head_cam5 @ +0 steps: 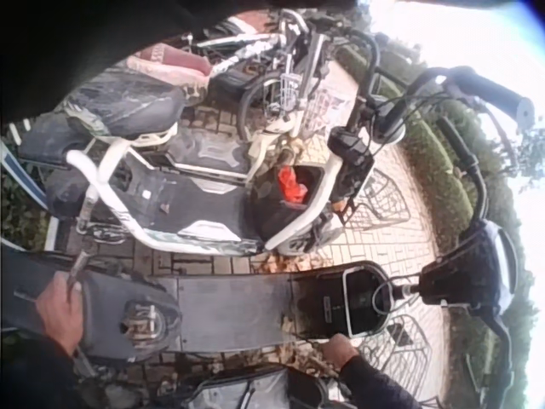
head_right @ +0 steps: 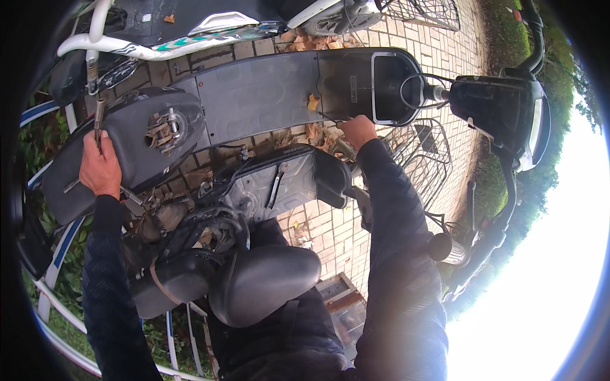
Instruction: The person uses a screwdriver and a socket wrench to loosen and remove screws from the floorboard and seat area of a scooter. The person then lifts the seat and floorboard to access the internal components.
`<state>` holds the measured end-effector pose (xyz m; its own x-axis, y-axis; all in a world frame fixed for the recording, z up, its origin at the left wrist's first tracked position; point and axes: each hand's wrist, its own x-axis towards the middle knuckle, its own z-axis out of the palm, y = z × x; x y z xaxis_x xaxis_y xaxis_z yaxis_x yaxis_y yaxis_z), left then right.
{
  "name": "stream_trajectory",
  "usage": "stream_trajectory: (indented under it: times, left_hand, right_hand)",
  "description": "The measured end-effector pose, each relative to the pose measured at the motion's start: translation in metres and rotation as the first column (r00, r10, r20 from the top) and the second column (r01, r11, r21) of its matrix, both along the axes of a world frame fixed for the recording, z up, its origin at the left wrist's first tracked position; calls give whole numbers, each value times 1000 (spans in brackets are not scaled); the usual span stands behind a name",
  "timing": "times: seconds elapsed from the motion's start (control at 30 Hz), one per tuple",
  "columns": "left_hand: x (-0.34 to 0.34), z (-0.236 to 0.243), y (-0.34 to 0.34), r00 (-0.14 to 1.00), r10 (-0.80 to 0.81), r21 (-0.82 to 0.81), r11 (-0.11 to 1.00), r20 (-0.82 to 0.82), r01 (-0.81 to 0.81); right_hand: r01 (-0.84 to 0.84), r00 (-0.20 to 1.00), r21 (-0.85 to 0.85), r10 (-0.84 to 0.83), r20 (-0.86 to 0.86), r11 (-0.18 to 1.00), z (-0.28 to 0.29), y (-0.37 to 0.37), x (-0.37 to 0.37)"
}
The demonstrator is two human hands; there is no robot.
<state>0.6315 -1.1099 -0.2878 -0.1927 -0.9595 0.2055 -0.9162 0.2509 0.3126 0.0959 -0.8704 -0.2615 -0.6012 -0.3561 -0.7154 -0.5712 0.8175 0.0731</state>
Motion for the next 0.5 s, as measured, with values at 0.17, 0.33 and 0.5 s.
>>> stream_trajectory:
  times: [0.17,0.33,0.5]
  left_hand:
    - [0,0,1,1000,5,0,1000,8,-5]
    - [-2,2,-1,1000,14,1,1000,20,-14]
    - [0,-1,2,999,12,-13,1000,49,-11]
  right_hand:
    - [-655,706,177,678,-204,735,3,-11,34]
    - [-530,797,100,535,-280,842,-4,-11,38]
    - [478,839,-276,-340,424,834,-9,19,-14]
